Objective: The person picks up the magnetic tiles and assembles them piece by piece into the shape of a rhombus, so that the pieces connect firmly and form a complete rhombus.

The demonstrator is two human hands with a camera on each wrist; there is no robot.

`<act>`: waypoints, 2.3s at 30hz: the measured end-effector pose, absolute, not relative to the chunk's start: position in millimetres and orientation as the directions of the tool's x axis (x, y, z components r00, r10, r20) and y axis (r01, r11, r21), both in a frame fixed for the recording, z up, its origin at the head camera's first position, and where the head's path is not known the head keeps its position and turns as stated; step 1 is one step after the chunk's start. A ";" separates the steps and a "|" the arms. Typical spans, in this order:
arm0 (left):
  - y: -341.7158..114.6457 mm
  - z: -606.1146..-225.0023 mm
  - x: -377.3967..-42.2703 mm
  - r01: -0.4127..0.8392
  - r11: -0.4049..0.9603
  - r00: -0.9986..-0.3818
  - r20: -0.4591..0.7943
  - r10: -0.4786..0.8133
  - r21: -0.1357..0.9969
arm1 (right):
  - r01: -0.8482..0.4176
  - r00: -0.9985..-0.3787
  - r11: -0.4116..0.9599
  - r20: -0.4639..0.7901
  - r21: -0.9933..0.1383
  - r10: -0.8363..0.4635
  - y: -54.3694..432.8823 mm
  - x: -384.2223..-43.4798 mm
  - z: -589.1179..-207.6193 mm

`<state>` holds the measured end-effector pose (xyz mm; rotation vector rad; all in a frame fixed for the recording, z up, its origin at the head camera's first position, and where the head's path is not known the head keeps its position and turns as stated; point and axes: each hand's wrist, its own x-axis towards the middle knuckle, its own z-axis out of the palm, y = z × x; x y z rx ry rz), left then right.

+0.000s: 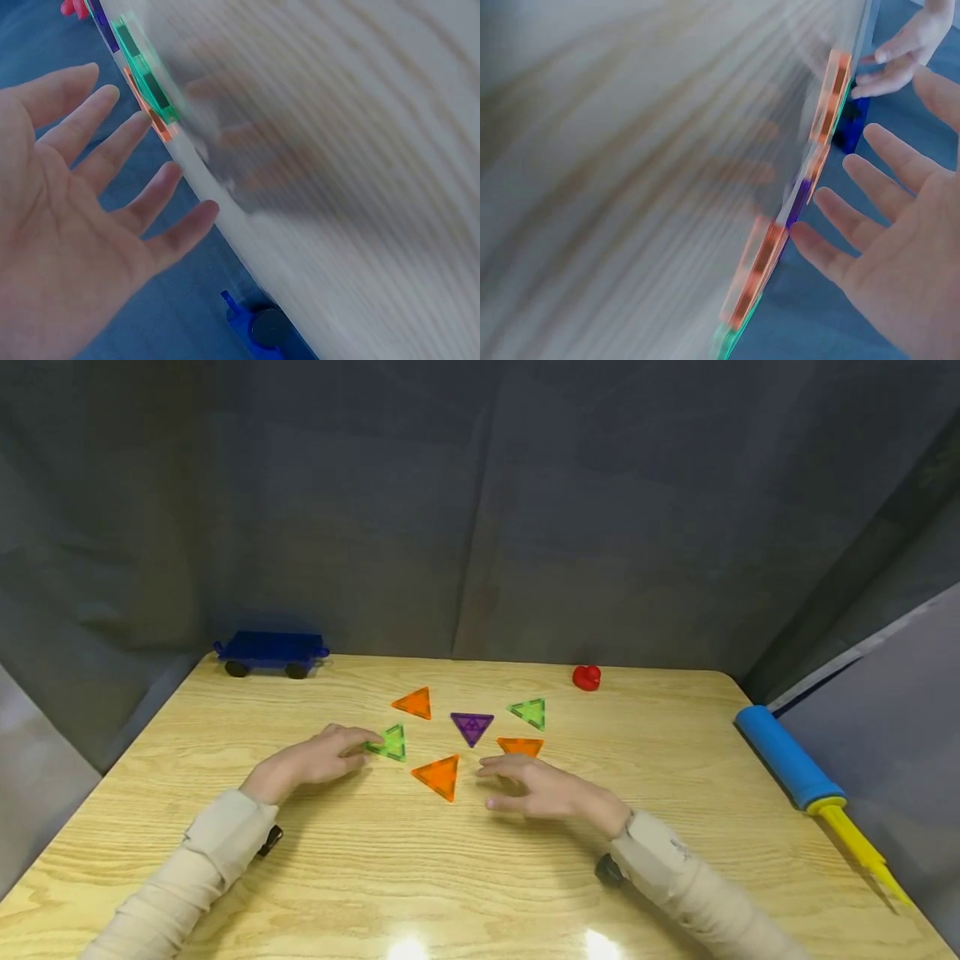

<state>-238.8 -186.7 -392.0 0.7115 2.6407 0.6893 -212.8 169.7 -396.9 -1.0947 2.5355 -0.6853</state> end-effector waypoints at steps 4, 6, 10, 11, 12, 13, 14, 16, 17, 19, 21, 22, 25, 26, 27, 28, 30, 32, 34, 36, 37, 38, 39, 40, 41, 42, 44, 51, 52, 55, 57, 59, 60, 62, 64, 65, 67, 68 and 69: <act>-185.3 -392.2 -238.8 0.371 0.759 -0.822 -0.191 0.536 0.535 | -0.631 -0.618 0.582 -0.121 -0.512 -0.777 158.2 -212.2 -396.2; -184.4 -391.8 -238.5 0.370 0.758 -0.820 -0.194 0.538 0.536 | -0.643 -0.600 0.580 -0.142 -0.499 -0.787 153.3 -212.3 -396.7; -182.8 -391.6 -237.9 0.368 0.757 -0.817 -0.201 0.541 0.541 | -0.654 -0.584 0.592 -0.183 -0.472 -0.791 145.4 -212.4 -398.4; -182.6 -392.1 -237.9 0.365 0.758 -0.817 -0.205 0.540 0.541 | -0.654 -0.586 0.600 -0.194 -0.461 -0.787 143.6 -212.3 -399.0; -182.3 -392.3 -237.8 0.369 0.758 -0.814 -0.206 0.543 0.538 | -0.652 -0.589 0.609 -0.205 -0.452 -0.782 142.0 -212.2 -399.3; -182.2 -392.6 -237.9 0.370 0.760 -0.813 -0.211 0.544 0.534 | -0.650 -0.592 0.617 -0.215 -0.444 -0.777 140.4 -212.1 -399.5; -182.1 -392.7 -238.1 0.372 0.762 -0.811 -0.214 0.544 0.530 | -0.647 -0.594 0.623 -0.222 -0.440 -0.773 139.0 -212.1 -399.8; -182.1 -392.9 -238.4 0.379 0.769 -0.808 -0.221 0.546 0.515 | -0.645 -0.599 0.635 -0.234 -0.426 -0.766 136.7 -212.1 -400.2; -182.1 -392.8 -238.5 0.384 0.771 -0.806 -0.223 0.548 0.507 | -0.644 -0.601 0.639 -0.239 -0.422 -0.763 135.9 -212.1 -400.4; -182.4 -392.4 -238.6 0.390 0.777 -0.805 -0.227 0.548 0.494 | -0.645 -0.600 0.640 -0.242 -0.417 -0.762 135.0 -212.3 -400.8; -182.5 -392.2 -238.6 0.396 0.780 -0.805 -0.226 0.549 0.485 | -0.645 -0.602 0.642 -0.242 -0.414 -0.761 134.8 -212.4 -400.9; -182.7 -392.2 -238.7 0.397 0.781 -0.805 -0.226 0.549 0.482 | -0.645 -0.602 0.643 -0.243 -0.413 -0.760 134.9 -212.4 -400.9; -183.1 -392.6 -238.4 0.401 0.780 -0.803 -0.226 0.551 0.480 | -0.645 -0.601 0.640 -0.240 -0.417 -0.762 135.6 -212.1 -400.8; -183.3 -392.8 -238.1 0.401 0.779 -0.803 -0.226 0.552 0.482 | -0.644 -0.601 0.639 -0.239 -0.420 -0.763 135.9 -211.8 -400.6; -183.7 -392.9 -237.6 0.401 0.779 -0.801 -0.227 0.553 0.483 | -0.642 -0.601 0.639 -0.240 -0.423 -0.763 136.3 -211.6 -400.3; -184.1 -393.3 -237.1 0.407 0.777 -0.800 -0.223 0.557 0.481 | -0.641 -0.600 0.637 -0.239 -0.428 -0.764 136.9 -211.4 -400.2; -185.2 -393.4 -235.5 0.415 0.773 -0.797 -0.218 0.563 0.480 | -0.640 -0.597 0.633 -0.236 -0.437 -0.767 138.2 -210.8 -399.6; -186.1 -393.2 -233.8 0.422 0.770 -0.795 -0.213 0.568 0.479 | -0.640 -0.595 0.628 -0.230 -0.444 -0.770 139.8 -210.2 -398.5; -186.5 -392.5 -231.5 0.434 0.766 -0.793 -0.202 0.575 0.474 | -0.641 -0.594 0.621 -0.222 -0.452 -0.774 141.9 -209.2 -397.8; -186.4 -391.6 -228.7 0.442 0.762 -0.791 -0.196 0.580 0.473 | -0.640 -0.594 0.619 -0.217 -0.456 -0.774 144.4 -208.2 -397.3; -186.4 -391.1 -227.2 0.446 0.761 -0.789 -0.193 0.583 0.472 | -0.638 -0.595 0.618 -0.215 -0.459 -0.774 145.6 -207.7 -397.1; -186.3 -390.5 -225.6 0.450 0.758 -0.788 -0.190 0.586 0.473 | -0.636 -0.596 0.617 -0.213 -0.463 -0.774 146.6 -207.3 -397.2; -186.1 -390.1 -224.1 0.455 0.755 -0.786 -0.187 0.590 0.472 | -0.633 -0.597 0.618 -0.214 -0.466 -0.773 147.7 -207.0 -397.4; -185.9 -389.7 -222.7 0.457 0.753 -0.784 -0.185 0.593 0.474 | -0.633 -0.595 0.615 -0.212 -0.471 -0.775 148.5 -206.8 -397.6; -185.6 -389.2 -221.2 0.454 0.752 -0.784 -0.186 0.592 0.477 | -0.632 -0.595 0.613 -0.210 -0.475 -0.776 149.3 -206.6 -397.7; -185.3 -388.8 -219.7 0.451 0.752 -0.785 -0.187 0.591 0.480 | -0.631 -0.593 0.611 -0.209 -0.478 -0.777 149.8 -206.3 -397.8; -184.2 -387.8 -216.8 0.452 0.750 -0.783 -0.188 0.593 0.482 | -0.632 -0.588 0.603 -0.206 -0.487 -0.782 150.3 -205.9 -397.7; -179.3 -384.9 -210.4 0.440 0.755 -0.781 -0.207 0.589 0.487 | -0.622 -0.587 0.602 -0.212 -0.501 -0.782 151.4 -205.0 -395.1; -178.8 -384.4 -209.8 0.446 0.751 -0.777 -0.206 0.595 0.486 | -0.619 -0.588 0.604 -0.214 -0.503 -0.780 151.6 -205.1 -394.7; -177.9 -383.3 -208.0 0.449 0.743 -0.766 -0.214 0.606 0.497 | -0.609 -0.590 0.606 -0.217 -0.512 -0.777 152.3 -205.1 -393.7; -177.4 -382.9 -207.2 0.451 0.740 -0.762 -0.217 0.610 0.499 | -0.603 -0.594 0.606 -0.215 -0.518 -0.775 152.8 -205.3 -393.2; -176.9 -383.2 -207.5 0.459 0.733 -0.758 -0.209 0.618 0.502 | -0.602 -0.599 0.601 -0.200 -0.526 -0.775 152.5 -206.1 -394.1; -176.4 -383.9 -208.1 0.452 0.735 -0.763 -0.208 0.612 0.505 | -0.601 -0.605 0.597 -0.187 -0.531 -0.774 151.8 -206.5 -394.9; -175.5 -386.1 -210.5 0.456 0.724 -0.763 -0.191 0.617 0.517 | -0.590 -0.623 0.599 -0.168 -0.541 -0.764 149.9 -207.7 -396.8; -174.6 -389.5 -214.7 0.458 0.709 -0.763 -0.172 0.623 0.536 | -0.577 -0.643 0.596 -0.140 -0.559 -0.753 147.0 -209.6 -399.2; -174.4 -391.7 -217.4 0.454 0.702 -0.764 -0.166 0.624 0.549 | -0.570 -0.654 0.596 -0.126 -0.566 -0.746 145.3 -210.9 -400.4; -174.0 -396.0 -223.1 0.433 0.688 -0.768 -0.161 0.620 0.582 | -0.558 -0.672 0.600 -0.112 -0.573 -0.732 141.8 -214.1 -402.6; -173.9 -398.1 -226.2 0.428 0.677 -0.765 -0.160 0.624 0.598 | -0.555 -0.680 0.604 -0.106 -0.572 -0.725 140.1 -215.7 -403.6; -173.9 -400.1 -229.3 0.424 0.663 -0.759 -0.158 0.632 0.616 | -0.550 -0.688 0.611 -0.106 -0.569 -0.718 138.6 -217.4 -404.2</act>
